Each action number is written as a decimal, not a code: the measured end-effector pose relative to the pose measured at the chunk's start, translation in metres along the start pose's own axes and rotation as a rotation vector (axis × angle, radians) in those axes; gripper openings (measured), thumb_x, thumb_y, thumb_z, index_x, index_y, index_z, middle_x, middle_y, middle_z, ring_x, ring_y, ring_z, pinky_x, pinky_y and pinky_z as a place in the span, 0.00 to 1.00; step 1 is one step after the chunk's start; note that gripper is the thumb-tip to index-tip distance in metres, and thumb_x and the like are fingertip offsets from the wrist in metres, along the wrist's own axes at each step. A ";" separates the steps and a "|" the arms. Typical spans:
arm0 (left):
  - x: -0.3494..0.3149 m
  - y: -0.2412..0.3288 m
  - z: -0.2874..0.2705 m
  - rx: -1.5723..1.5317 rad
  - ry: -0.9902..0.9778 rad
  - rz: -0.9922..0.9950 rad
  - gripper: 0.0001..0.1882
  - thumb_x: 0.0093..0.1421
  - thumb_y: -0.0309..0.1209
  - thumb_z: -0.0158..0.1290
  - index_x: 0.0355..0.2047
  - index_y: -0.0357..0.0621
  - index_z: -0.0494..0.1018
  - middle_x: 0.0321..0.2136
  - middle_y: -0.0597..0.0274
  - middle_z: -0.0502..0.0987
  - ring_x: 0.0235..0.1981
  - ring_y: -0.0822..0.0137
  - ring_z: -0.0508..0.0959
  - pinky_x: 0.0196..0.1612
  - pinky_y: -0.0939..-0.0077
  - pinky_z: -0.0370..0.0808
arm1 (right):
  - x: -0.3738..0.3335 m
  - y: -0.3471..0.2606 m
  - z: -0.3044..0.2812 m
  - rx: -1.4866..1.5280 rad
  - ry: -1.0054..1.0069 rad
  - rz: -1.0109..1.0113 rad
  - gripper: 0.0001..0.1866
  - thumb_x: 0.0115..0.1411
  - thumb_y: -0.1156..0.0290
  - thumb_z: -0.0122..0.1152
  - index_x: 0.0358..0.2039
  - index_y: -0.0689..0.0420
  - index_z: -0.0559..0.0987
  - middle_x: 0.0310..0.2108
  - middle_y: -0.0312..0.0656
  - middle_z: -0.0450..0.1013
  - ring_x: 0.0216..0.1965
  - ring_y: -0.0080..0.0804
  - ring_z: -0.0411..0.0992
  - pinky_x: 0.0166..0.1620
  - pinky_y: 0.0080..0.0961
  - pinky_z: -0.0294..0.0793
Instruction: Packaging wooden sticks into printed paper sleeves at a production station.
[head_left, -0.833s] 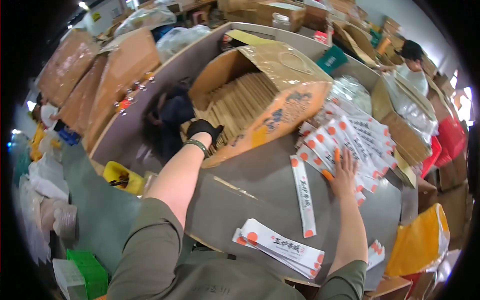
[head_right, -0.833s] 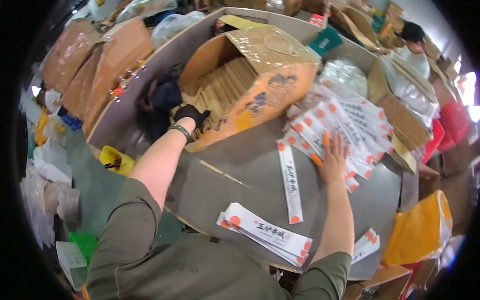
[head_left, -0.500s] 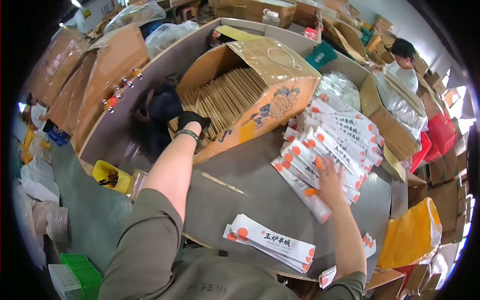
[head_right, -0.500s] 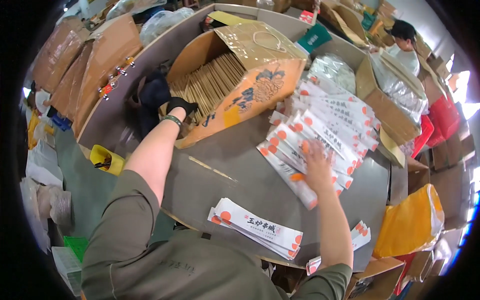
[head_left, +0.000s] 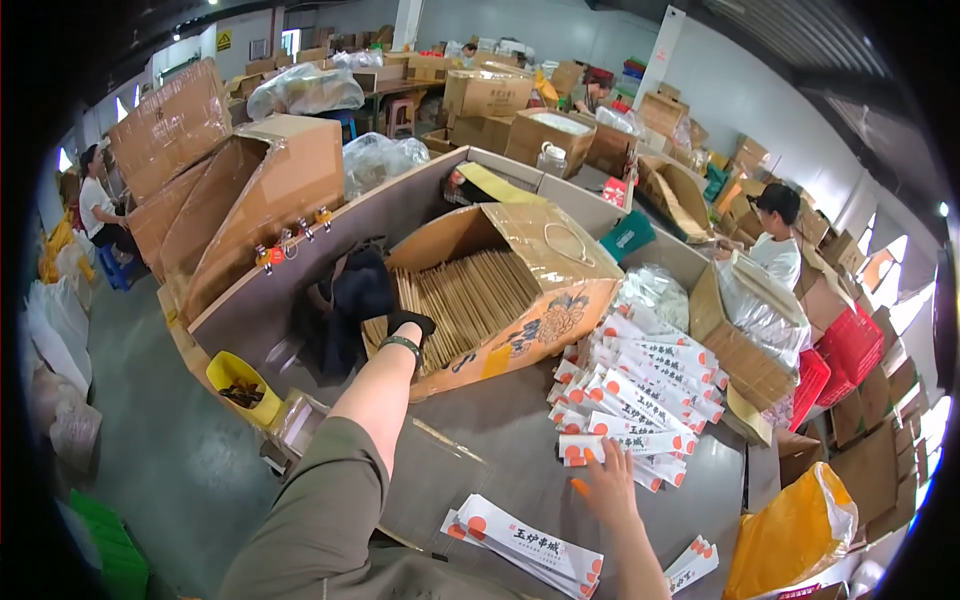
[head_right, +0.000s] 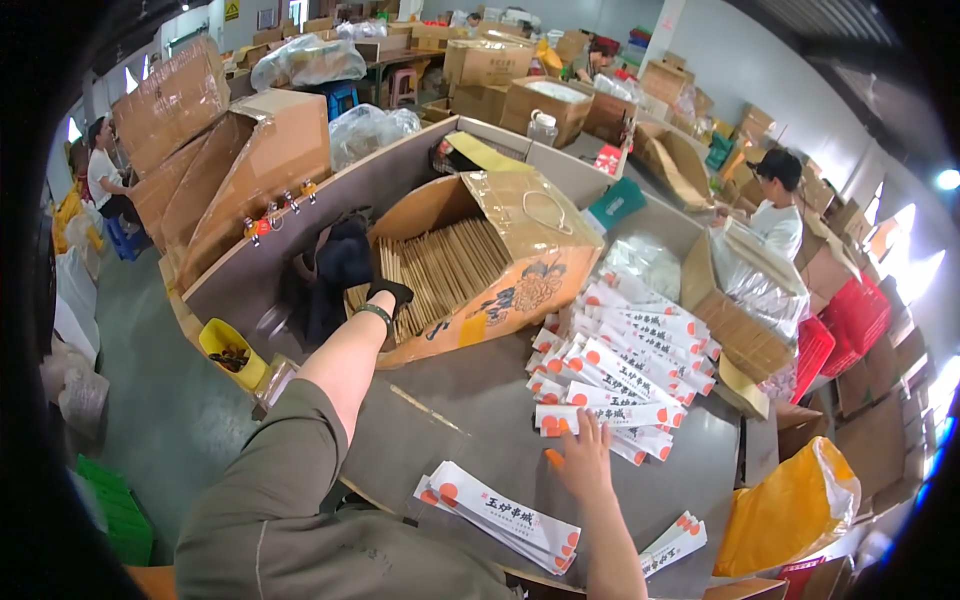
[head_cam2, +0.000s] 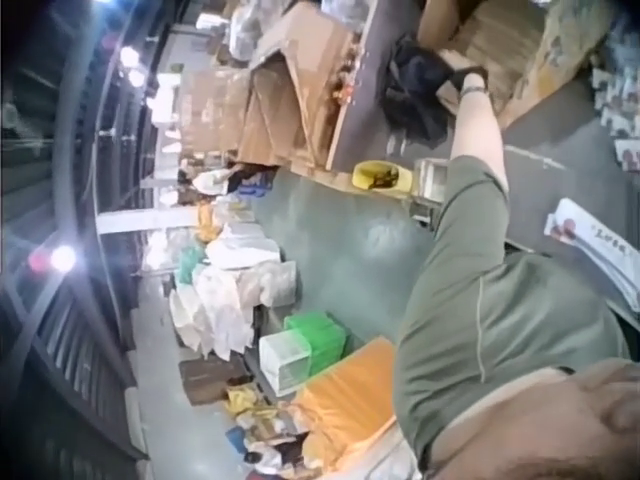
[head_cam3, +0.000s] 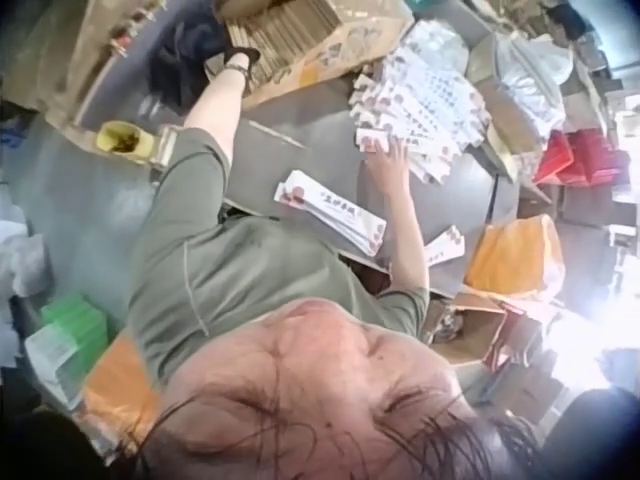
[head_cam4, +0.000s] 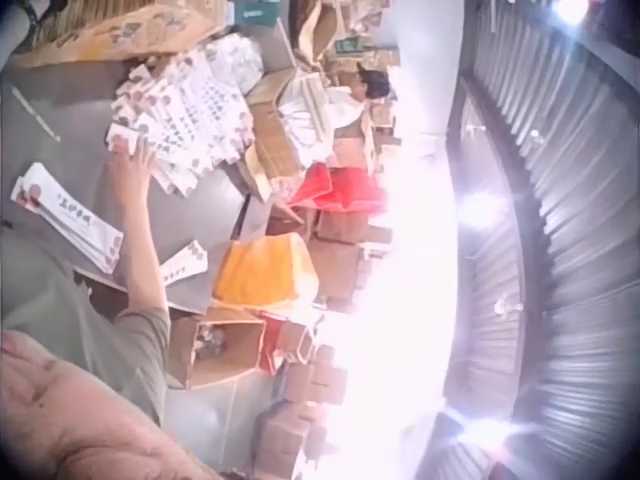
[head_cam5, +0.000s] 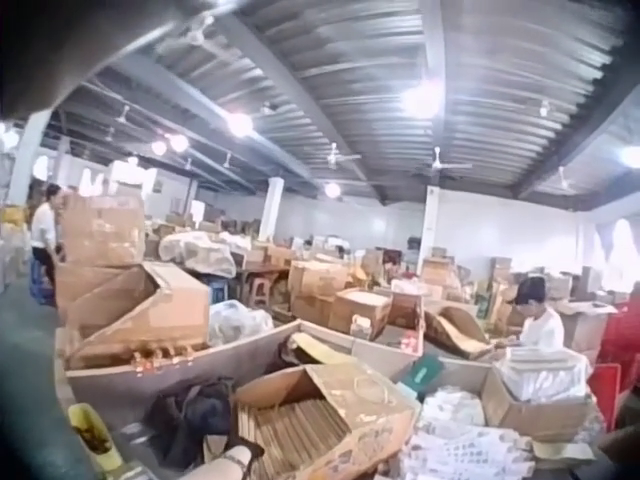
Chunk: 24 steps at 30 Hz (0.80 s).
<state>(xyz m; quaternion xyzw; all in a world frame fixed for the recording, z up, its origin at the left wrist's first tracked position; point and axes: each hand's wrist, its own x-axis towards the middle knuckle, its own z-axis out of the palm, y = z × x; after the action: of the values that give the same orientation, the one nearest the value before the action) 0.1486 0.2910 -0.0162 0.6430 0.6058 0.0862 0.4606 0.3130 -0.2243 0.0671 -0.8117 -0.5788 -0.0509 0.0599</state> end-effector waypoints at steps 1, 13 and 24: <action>-0.001 -0.005 -0.007 -0.055 -0.037 -0.014 0.32 0.50 0.50 0.61 0.47 0.37 0.74 0.42 0.52 0.80 0.38 0.59 0.80 0.43 0.65 0.76 | 0.003 -0.010 -0.005 0.058 0.022 -0.022 0.31 0.49 0.60 0.70 0.53 0.57 0.74 0.62 0.54 0.57 0.65 0.54 0.53 0.66 0.54 0.49; -0.306 -0.064 0.045 -0.296 0.354 1.051 0.18 0.47 0.30 0.62 0.40 0.40 0.73 0.33 0.51 0.78 0.35 0.53 0.80 0.37 0.64 0.76 | 0.055 -0.184 -0.063 0.932 0.407 -0.220 0.47 0.47 0.64 0.75 0.64 0.61 0.59 0.50 0.47 0.72 0.49 0.40 0.72 0.52 0.31 0.71; -0.330 -0.127 0.068 -0.210 -0.126 0.918 0.22 0.54 0.39 0.58 0.48 0.47 0.71 0.39 0.54 0.79 0.42 0.54 0.79 0.43 0.63 0.74 | 0.043 -0.224 -0.010 1.771 0.148 0.236 0.34 0.52 0.83 0.66 0.60 0.64 0.65 0.27 0.26 0.66 0.31 0.14 0.65 0.37 0.14 0.66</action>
<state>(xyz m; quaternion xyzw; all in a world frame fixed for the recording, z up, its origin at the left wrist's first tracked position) 0.0228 -0.0453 0.0045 0.7983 0.2180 0.3023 0.4731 0.1148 -0.1138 0.0916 -0.5171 -0.3134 0.3687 0.7060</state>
